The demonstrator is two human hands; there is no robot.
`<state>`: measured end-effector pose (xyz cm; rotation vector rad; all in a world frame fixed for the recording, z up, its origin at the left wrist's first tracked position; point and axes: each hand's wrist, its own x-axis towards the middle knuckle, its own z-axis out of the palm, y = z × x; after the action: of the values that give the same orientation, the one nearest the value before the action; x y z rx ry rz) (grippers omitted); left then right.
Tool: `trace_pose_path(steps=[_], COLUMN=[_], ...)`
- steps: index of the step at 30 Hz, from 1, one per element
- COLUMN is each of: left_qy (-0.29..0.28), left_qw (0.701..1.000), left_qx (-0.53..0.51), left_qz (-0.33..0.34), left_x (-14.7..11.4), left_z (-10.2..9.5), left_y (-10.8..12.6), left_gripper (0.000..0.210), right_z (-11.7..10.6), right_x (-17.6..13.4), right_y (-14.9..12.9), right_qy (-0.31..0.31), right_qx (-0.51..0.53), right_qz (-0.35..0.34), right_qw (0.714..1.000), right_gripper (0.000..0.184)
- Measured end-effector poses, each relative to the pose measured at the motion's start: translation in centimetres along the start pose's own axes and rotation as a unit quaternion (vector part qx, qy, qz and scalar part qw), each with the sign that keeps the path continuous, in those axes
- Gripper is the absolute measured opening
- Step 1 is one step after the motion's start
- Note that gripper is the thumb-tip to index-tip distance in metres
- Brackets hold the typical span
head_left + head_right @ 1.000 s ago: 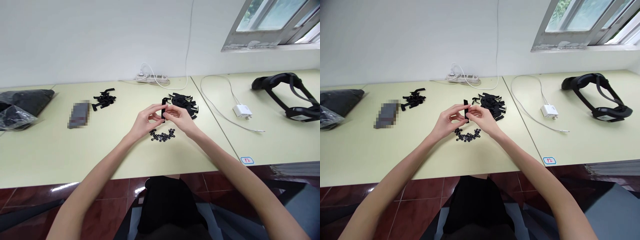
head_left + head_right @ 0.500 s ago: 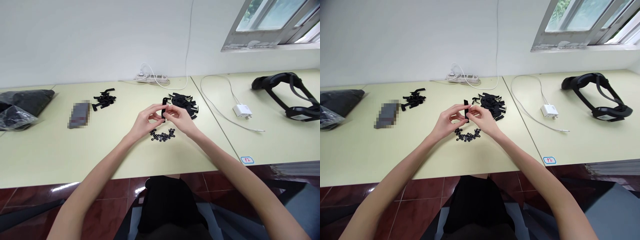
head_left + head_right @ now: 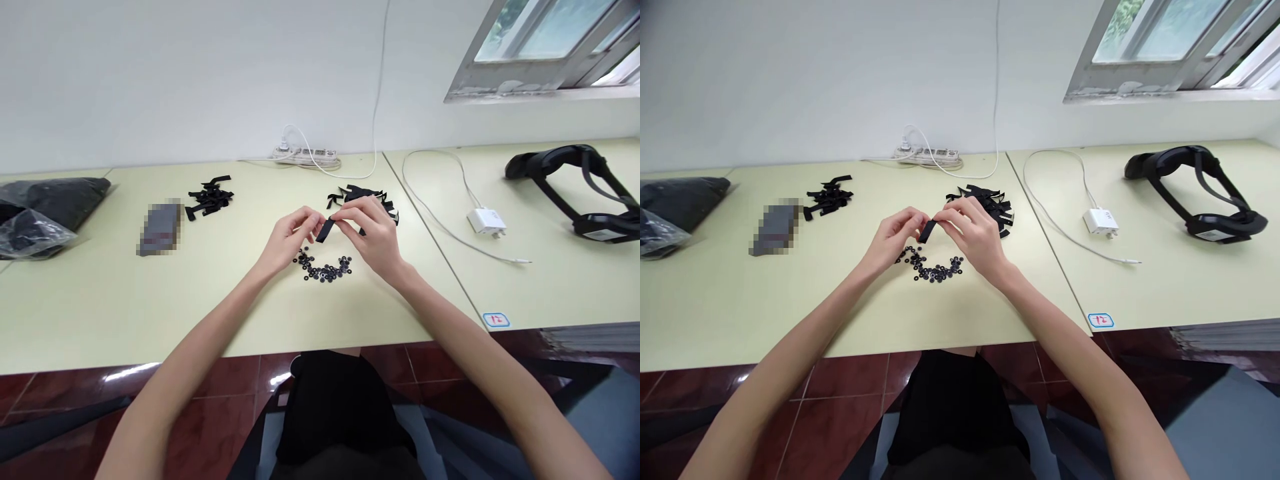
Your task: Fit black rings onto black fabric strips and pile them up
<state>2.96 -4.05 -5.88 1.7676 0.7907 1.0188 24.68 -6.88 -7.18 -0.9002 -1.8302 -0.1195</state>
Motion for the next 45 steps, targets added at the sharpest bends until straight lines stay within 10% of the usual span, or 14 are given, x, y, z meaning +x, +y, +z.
trace_pose_path(steps=[28, 36, 45], left_qy=[-0.076, 0.069, 0.139], left_qw=[0.969, 0.968, 0.968], left_qx=[-0.148, -0.150, -0.121], left_qz=[-0.183, -0.188, -0.168], left_x=[0.0, 0.4, 0.7], left_z=[-0.2, -1.0, -1.6], left_y=[-0.1, -0.7, -0.6], left_gripper=[0.034, 0.039, 0.037], right_z=[-0.5, -0.8, 1.1], right_x=[0.3, 0.0, -1.4], right_y=[0.1, 0.1, -1.4], right_qy=[-0.129, -0.287, -0.370], right_qx=[0.020, 0.126, 0.064], right_qz=[-0.016, 0.138, 0.067], right_qw=[0.991, 0.940, 0.925], right_gripper=[0.019, 0.009, 0.024])
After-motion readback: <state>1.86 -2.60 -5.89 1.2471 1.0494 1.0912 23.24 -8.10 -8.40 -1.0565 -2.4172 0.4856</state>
